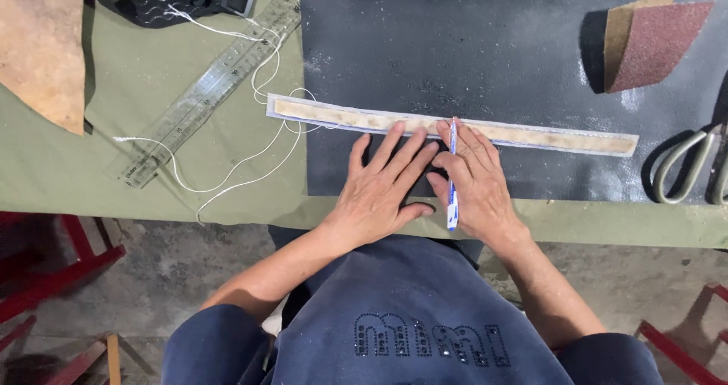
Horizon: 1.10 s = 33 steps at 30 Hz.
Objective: Sanding a leather strip and marking it with a pen and ruler for preparation.
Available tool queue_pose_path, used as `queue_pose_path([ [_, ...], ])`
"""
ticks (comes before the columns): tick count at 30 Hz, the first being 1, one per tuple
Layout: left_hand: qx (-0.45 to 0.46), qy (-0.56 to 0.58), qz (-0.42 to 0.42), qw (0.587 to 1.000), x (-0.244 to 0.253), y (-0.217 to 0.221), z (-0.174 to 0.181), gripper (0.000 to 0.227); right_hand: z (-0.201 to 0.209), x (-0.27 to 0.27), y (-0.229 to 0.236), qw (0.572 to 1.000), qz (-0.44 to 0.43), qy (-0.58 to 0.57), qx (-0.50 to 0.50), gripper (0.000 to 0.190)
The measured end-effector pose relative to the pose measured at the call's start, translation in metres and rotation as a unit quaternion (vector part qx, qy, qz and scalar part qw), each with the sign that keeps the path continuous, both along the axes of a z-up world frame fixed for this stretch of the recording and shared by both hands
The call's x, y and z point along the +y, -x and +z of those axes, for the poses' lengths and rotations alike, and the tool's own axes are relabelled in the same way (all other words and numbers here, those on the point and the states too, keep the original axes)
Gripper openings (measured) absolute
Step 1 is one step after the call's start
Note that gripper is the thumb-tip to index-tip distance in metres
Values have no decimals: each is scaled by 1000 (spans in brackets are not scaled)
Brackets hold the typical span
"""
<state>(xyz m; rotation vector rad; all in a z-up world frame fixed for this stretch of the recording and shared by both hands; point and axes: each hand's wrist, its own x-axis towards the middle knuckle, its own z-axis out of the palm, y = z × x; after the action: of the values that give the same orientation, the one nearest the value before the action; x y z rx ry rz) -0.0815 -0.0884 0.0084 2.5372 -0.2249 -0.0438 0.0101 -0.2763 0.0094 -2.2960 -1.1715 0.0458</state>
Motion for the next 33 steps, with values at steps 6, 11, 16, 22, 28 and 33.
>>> queue_pose_path([
  [6, 19, -42, 36, 998, 17, 11, 0, 96, 1, 4, 0, 1000, -12, 17, 9, 20],
  [11, 19, -53, 27, 998, 17, 9, -2, 95, -5, 3, 0, 1000, -10, 29, -3, 20],
  [16, 17, -52, 25, 998, 18, 8, -1, 96, -8, 3, 1, 1000, -13, 26, -9, 19],
  [22, 25, -56, 30, 998, 17, 8, 10, 101, -2, 8, 5, 999, -2, 18, -44, 21],
  [28, 20, -66, 31, 997, 19, 13, 2, 109, -5, 30, 17, 999, 21, -16, -43, 29],
  [33, 40, -85, 47, 994, 39, 14, 4, 113, -3, 33, 16, 999, 13, 22, -41, 28],
])
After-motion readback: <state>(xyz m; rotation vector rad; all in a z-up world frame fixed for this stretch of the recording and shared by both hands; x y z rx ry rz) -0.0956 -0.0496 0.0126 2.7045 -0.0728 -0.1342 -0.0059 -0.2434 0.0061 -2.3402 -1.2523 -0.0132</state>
